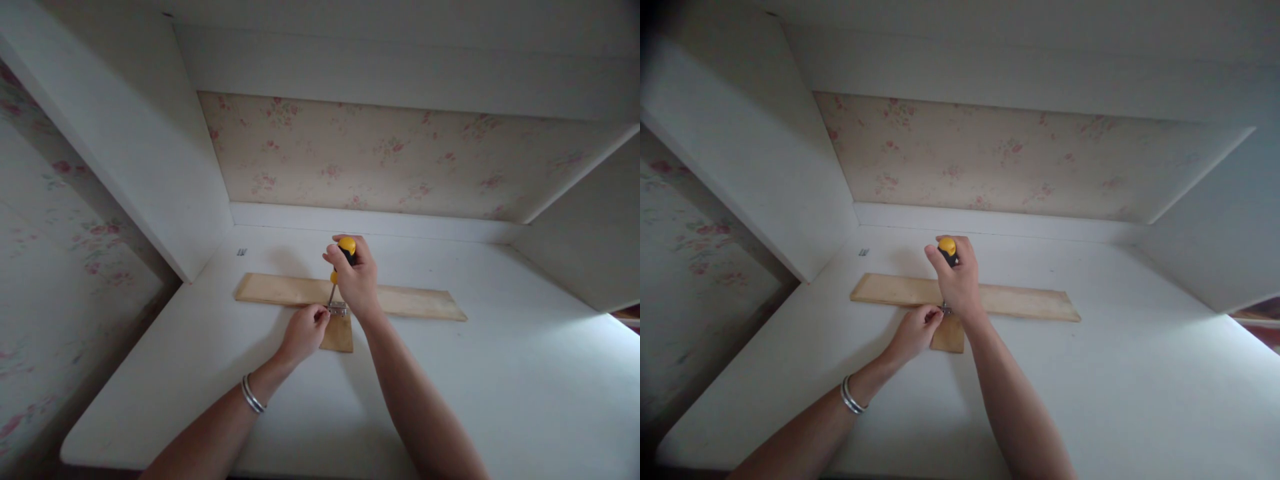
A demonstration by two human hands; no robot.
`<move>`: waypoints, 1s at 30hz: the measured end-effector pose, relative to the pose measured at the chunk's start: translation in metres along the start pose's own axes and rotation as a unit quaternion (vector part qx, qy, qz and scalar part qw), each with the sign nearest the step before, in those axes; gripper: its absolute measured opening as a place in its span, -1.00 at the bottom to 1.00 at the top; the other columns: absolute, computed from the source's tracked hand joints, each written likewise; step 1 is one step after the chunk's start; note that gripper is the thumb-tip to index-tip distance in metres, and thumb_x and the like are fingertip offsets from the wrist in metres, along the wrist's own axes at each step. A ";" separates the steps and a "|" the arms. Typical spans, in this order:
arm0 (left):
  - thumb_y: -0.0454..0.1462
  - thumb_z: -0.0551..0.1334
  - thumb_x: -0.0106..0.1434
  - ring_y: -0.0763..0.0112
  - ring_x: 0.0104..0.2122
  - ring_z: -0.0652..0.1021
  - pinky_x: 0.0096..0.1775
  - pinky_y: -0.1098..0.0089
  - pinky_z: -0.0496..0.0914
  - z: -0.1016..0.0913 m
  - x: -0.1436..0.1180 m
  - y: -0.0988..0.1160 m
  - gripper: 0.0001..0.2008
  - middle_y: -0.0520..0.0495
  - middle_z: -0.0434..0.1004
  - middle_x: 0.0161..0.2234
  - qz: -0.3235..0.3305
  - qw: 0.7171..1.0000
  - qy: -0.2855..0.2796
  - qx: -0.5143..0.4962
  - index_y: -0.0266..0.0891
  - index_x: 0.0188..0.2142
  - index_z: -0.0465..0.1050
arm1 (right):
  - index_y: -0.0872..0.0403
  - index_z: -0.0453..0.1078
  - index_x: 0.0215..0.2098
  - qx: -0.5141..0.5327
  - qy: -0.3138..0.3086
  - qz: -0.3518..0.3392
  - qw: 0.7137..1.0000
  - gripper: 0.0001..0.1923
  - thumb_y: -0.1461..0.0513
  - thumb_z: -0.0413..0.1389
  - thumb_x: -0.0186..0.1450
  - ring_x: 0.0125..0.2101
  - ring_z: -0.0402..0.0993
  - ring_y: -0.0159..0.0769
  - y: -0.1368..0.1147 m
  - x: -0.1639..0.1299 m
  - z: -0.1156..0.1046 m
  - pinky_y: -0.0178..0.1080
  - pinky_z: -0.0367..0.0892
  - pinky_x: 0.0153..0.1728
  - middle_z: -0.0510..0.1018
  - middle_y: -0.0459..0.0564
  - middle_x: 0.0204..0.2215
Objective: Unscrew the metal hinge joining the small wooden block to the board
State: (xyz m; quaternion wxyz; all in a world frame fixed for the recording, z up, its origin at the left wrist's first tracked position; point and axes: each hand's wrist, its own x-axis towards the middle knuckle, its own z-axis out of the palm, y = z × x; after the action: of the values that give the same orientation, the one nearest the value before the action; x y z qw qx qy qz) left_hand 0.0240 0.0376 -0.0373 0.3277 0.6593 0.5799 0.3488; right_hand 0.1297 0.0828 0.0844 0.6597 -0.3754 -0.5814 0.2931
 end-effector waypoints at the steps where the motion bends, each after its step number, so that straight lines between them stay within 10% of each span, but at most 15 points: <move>1: -0.17 0.08 0.27 0.32 -0.30 0.52 -0.27 0.40 0.31 0.000 0.000 0.000 -0.73 -0.11 0.58 -0.31 0.001 1.000 0.001 0.000 -0.25 -0.30 0.49 | -0.01 0.42 -0.19 -0.022 0.000 -0.006 1.000 -0.76 0.12 0.19 0.19 -0.24 0.35 -0.38 0.000 0.001 -0.001 -0.21 0.34 -0.17 0.41 -0.10 -0.27; 6: -0.17 0.08 0.26 0.32 -0.31 0.52 -0.27 0.40 0.31 0.001 0.001 -0.002 -0.74 -0.11 0.58 -0.32 0.000 1.000 0.001 -0.002 -0.26 -0.32 0.49 | -0.10 0.14 0.20 0.049 -0.044 0.057 0.996 -0.39 0.08 0.15 0.21 -0.37 0.41 -0.41 0.003 0.000 -0.002 -0.25 0.36 -0.28 0.47 -0.15 -0.34; 13: -0.18 0.07 0.27 0.35 -0.33 0.52 -0.28 0.42 0.30 0.000 0.001 0.001 -0.74 -0.09 0.57 -0.34 0.001 1.000 -0.004 0.006 -0.25 -0.32 0.48 | -0.06 0.13 -0.11 0.159 -0.045 0.042 0.985 -0.75 0.05 0.01 0.32 -0.53 0.32 -0.51 0.002 0.001 -0.001 -0.36 0.28 -0.51 0.42 -0.12 -0.26; 21: -0.18 0.07 0.27 0.35 -0.31 0.52 -0.28 0.43 0.30 -0.001 -0.001 0.002 -0.75 -0.08 0.58 -0.32 -0.007 1.000 -0.005 0.012 -0.25 -0.31 0.48 | -0.06 0.36 -0.09 -0.092 0.005 0.008 0.996 -0.62 0.05 0.20 0.15 -0.29 0.36 -0.35 0.008 0.008 -0.007 -0.25 0.40 -0.33 0.31 -0.03 -0.19; 26: -0.18 0.10 0.26 0.37 -0.33 0.52 -0.29 0.44 0.29 0.000 0.001 0.001 -0.76 -0.06 0.58 -0.34 -0.016 1.000 -0.004 0.007 -0.25 -0.31 0.48 | -0.11 0.10 0.23 -0.101 -0.071 0.023 0.992 -0.27 0.05 0.20 0.14 -0.20 0.44 -0.30 0.001 0.014 -0.023 -0.17 0.39 -0.13 0.44 -0.09 -0.24; 30: -0.19 0.10 0.26 0.37 -0.31 0.52 -0.29 0.45 0.28 -0.001 0.002 0.001 -0.77 -0.07 0.58 -0.32 -0.017 1.000 -0.008 0.014 -0.24 -0.31 0.49 | -0.06 0.14 0.17 -0.225 -0.129 0.023 0.966 -0.46 0.07 0.05 0.24 -0.23 0.48 -0.27 -0.022 0.018 -0.033 -0.22 0.38 -0.26 0.51 -0.04 -0.20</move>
State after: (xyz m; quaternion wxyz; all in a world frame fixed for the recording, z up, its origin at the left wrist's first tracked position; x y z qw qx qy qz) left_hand 0.0238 0.0392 -0.0353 0.3287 0.6568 0.5929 0.3302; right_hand 0.1640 0.0802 0.1109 0.4709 -0.4865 -0.7034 0.2163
